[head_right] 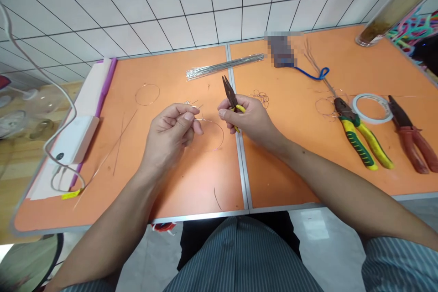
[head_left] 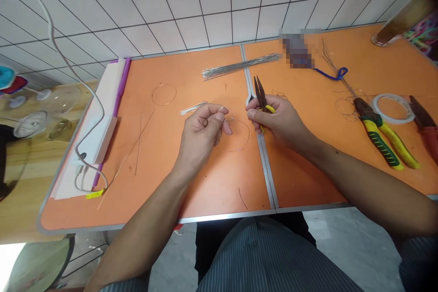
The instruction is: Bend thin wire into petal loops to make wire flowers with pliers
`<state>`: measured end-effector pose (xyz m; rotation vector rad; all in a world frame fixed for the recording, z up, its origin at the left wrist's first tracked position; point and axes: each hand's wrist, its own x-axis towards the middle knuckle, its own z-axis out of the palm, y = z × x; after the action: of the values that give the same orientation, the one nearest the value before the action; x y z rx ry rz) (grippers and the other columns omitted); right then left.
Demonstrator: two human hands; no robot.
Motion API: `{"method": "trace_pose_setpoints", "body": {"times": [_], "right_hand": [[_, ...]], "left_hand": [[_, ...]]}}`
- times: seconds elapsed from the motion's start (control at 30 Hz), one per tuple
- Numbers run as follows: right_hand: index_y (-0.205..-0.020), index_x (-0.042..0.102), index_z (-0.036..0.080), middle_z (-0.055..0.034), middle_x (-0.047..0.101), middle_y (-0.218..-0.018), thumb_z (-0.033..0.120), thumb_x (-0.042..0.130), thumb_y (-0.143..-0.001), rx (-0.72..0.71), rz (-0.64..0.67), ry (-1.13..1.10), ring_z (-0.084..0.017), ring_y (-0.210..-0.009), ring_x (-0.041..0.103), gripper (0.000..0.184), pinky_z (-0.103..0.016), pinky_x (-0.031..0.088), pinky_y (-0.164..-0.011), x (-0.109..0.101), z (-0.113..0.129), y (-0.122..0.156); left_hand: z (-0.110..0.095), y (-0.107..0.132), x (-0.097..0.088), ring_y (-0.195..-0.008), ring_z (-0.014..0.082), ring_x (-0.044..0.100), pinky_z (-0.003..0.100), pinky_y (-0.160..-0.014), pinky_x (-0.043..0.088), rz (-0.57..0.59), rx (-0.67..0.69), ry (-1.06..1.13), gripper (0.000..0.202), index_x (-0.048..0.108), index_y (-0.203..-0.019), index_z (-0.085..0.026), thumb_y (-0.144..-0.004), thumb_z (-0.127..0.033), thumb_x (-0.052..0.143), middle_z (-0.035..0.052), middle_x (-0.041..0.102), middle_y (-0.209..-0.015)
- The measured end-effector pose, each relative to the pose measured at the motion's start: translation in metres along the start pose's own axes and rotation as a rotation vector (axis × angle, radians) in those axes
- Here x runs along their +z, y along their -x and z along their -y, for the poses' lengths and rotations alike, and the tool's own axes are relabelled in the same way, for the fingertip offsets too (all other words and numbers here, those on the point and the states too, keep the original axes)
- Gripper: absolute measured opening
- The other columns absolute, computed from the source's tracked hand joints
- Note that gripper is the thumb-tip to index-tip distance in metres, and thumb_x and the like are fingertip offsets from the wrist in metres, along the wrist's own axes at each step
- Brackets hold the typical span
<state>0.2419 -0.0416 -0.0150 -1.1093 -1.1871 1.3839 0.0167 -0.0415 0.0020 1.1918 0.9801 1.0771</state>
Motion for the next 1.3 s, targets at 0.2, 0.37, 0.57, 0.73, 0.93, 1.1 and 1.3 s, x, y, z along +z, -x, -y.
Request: {"method": "trace_pose_setpoints", "body": {"times": [0.2,0.37,0.57,0.73,0.93,1.1,1.3], "right_hand": [[-0.091,0.071,0.023,0.0048,0.060,-0.072,0.048,0.099,-0.082,0.025,0.001,-0.050,-0.011,-0.056,0.049,0.038,-0.028,0.040,-0.050,0.004,0.012,0.004],[-0.094,0.073,0.023,0.0052,0.060,-0.070,0.046,0.098,-0.084,0.051,0.021,-0.053,-0.012,-0.059,0.053,0.036,-0.028,0.042,-0.053,0.006,0.014,0.005],[-0.107,0.077,0.022,-0.0027,0.075,-0.090,0.047,0.089,-0.092,0.087,0.063,0.052,-0.018,-0.079,0.071,0.031,-0.033,0.056,-0.072,0.000,0.012,0.005],[-0.097,0.079,0.023,-0.0029,0.075,-0.088,0.035,0.073,-0.103,-0.215,0.047,0.632,-0.021,-0.082,0.068,0.015,-0.036,0.049,-0.076,-0.003,0.015,0.006],[-0.099,0.077,0.023,-0.0078,0.076,-0.093,0.027,0.065,-0.106,-0.521,0.058,1.039,-0.025,-0.085,0.067,0.014,-0.039,0.045,-0.076,-0.010,0.011,0.005],[-0.100,0.075,0.024,-0.0084,0.075,-0.094,0.027,0.064,-0.107,-0.512,0.123,1.111,-0.026,-0.087,0.067,0.013,-0.038,0.043,-0.071,-0.015,0.011,0.002],[-0.102,0.075,0.023,-0.0091,0.075,-0.093,0.026,0.062,-0.109,-0.566,0.093,1.247,-0.025,-0.087,0.069,0.015,-0.036,0.036,-0.063,-0.016,0.009,0.004]], "left_hand": [[0.000,-0.001,0.000,-0.045,0.0092,0.036,0.029,-0.043,0.024,0.003,-0.006,0.019,0.033,0.076,-0.099,-0.023,-0.092,-0.052,0.090,0.0003,0.073,-0.069],[0.001,-0.001,0.000,-0.045,0.0093,0.037,0.029,-0.043,0.023,0.002,-0.007,0.033,0.032,0.077,-0.099,-0.023,-0.091,-0.051,0.091,0.0005,0.073,-0.068],[0.003,-0.003,-0.001,-0.045,0.0091,0.036,0.029,-0.043,0.023,-0.024,0.015,0.015,0.033,0.076,-0.099,-0.023,-0.092,-0.052,0.090,0.0000,0.072,-0.069],[0.003,-0.004,-0.003,-0.047,0.0096,0.038,0.030,-0.045,0.026,-0.047,0.047,0.004,0.030,0.077,-0.101,-0.024,-0.095,-0.051,0.087,0.0001,0.073,-0.072],[0.004,-0.004,-0.006,-0.048,0.0099,0.036,0.031,-0.047,0.025,-0.038,0.060,-0.024,0.029,0.077,-0.101,-0.024,-0.097,-0.052,0.085,0.0002,0.073,-0.074],[0.006,-0.005,-0.009,-0.050,0.0110,0.039,0.031,-0.049,0.027,-0.010,0.073,-0.043,0.030,0.079,-0.103,-0.025,-0.099,-0.054,0.084,0.0001,0.072,-0.072],[0.004,-0.006,-0.006,-0.051,0.0103,0.039,0.029,-0.048,0.028,-0.041,0.087,-0.018,0.030,0.077,-0.102,-0.023,-0.097,-0.052,0.086,0.0005,0.073,-0.074]]}}
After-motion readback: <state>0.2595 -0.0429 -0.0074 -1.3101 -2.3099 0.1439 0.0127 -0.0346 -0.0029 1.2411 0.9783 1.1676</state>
